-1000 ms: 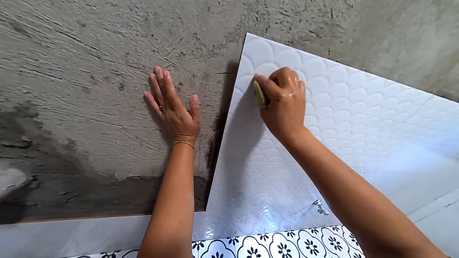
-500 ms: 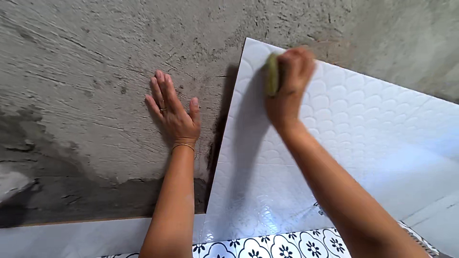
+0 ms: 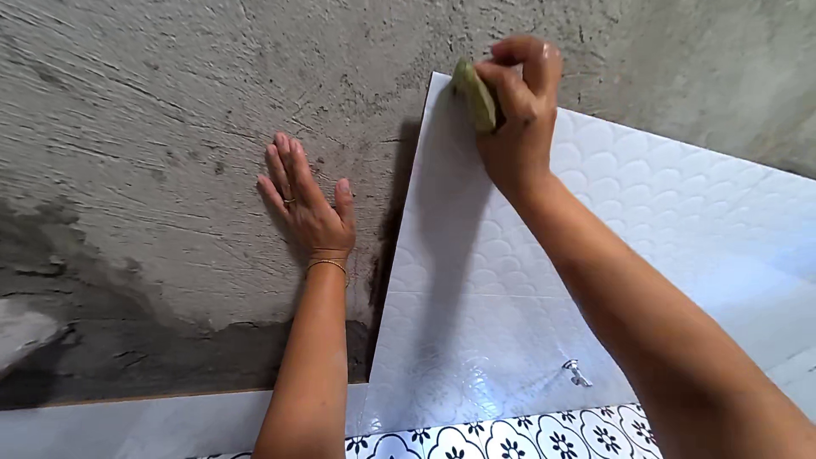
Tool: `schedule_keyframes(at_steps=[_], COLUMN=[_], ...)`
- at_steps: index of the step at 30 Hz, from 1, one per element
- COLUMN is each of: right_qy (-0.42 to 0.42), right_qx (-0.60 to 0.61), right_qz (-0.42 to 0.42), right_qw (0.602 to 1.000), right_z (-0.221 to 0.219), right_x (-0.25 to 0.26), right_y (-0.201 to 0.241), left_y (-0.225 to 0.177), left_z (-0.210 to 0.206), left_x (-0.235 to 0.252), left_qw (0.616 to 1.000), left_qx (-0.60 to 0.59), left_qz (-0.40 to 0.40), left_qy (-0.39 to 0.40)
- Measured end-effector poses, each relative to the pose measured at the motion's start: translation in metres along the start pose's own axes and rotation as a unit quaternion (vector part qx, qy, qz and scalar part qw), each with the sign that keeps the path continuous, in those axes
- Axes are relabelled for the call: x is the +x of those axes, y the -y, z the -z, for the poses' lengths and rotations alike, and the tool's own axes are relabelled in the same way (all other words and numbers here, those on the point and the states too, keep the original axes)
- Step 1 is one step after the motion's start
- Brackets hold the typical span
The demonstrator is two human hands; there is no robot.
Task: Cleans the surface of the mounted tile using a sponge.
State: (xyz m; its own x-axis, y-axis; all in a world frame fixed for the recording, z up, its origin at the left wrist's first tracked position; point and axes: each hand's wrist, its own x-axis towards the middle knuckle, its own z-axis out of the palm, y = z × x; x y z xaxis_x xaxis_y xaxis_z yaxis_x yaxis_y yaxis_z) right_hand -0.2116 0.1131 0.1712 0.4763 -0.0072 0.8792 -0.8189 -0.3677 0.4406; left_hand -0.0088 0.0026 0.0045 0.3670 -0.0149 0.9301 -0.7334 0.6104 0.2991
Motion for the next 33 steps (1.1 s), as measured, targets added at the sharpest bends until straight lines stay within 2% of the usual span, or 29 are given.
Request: schedule_keyframes(at_steps=[1, 3, 6, 9, 10, 12, 16, 19, 22, 25, 26, 28, 31, 33], right_qy=[-0.013, 0.017, 0.139, 0.252, 0.263, 0.245, 0.100, 0.063, 0.123, 0.257, 0.276, 0.267, 0.229, 0.232], right_qx=[-0.007, -0.015, -0.004, 0.004, 0.004, 0.006, -0.044, -0.033, -0.013, 0.003, 0.004, -0.009, -0.066, -0.081], right_qz=[-0.009, 0.006, 0.093, 0.205, 0.224, 0.212, 0.073, 0.018, 0.080, 0.191, 0.206, 0.169, 0.010, -0.102], right_qw=[1.000, 1.000, 0.986, 0.946, 0.938, 0.946, 0.991, 0.997, 0.989, 0.947, 0.939, 0.949, 0.971, 0.964], right_z=[-0.003, -0.006, -0.002, 0.005, 0.007, 0.012, 0.011, 0.005, 0.002, 0.015, 0.018, 0.024, 0.033, 0.037], right_x=[0.003, -0.015, -0.083, -0.142, -0.144, -0.125, -0.037, -0.001, -0.044, -0.111, -0.124, -0.129, -0.093, -0.063], right_y=[0.001, 0.016, 0.045, 0.054, 0.050, 0.038, 0.008, 0.004, 0.025, 0.045, 0.048, 0.048, 0.041, 0.042], left_y=[0.000, 0.001, 0.000, 0.001, 0.002, 0.003, 0.001, 0.000, 0.001, 0.000, 0.001, 0.001, 0.001, 0.001], left_z=[0.000, 0.000, 0.001, -0.001, -0.002, -0.003, -0.001, 0.000, -0.001, 0.000, -0.001, -0.002, -0.001, -0.001], left_x=[0.000, 0.000, 0.000, -0.001, -0.002, -0.002, -0.002, -0.001, 0.000, 0.000, -0.001, -0.001, -0.001, 0.000], left_qw=[1.000, 1.000, 1.000, 1.000, 1.000, 1.000, 1.000, 1.000, 1.000, 0.999, 0.999, 1.000, 0.999, 1.000], left_qx=[-0.002, 0.002, 0.021, 0.020, 0.017, 0.011, 0.016, 0.017, 0.015, 0.025, 0.027, 0.026, 0.028, 0.024], left_qz=[0.000, 0.002, 0.007, 0.007, 0.006, 0.003, 0.009, 0.008, 0.004, 0.010, 0.010, 0.008, 0.012, 0.013], left_qy=[0.001, 0.006, 0.016, 0.010, 0.008, 0.003, 0.014, 0.014, 0.011, 0.019, 0.018, 0.012, 0.014, 0.016])
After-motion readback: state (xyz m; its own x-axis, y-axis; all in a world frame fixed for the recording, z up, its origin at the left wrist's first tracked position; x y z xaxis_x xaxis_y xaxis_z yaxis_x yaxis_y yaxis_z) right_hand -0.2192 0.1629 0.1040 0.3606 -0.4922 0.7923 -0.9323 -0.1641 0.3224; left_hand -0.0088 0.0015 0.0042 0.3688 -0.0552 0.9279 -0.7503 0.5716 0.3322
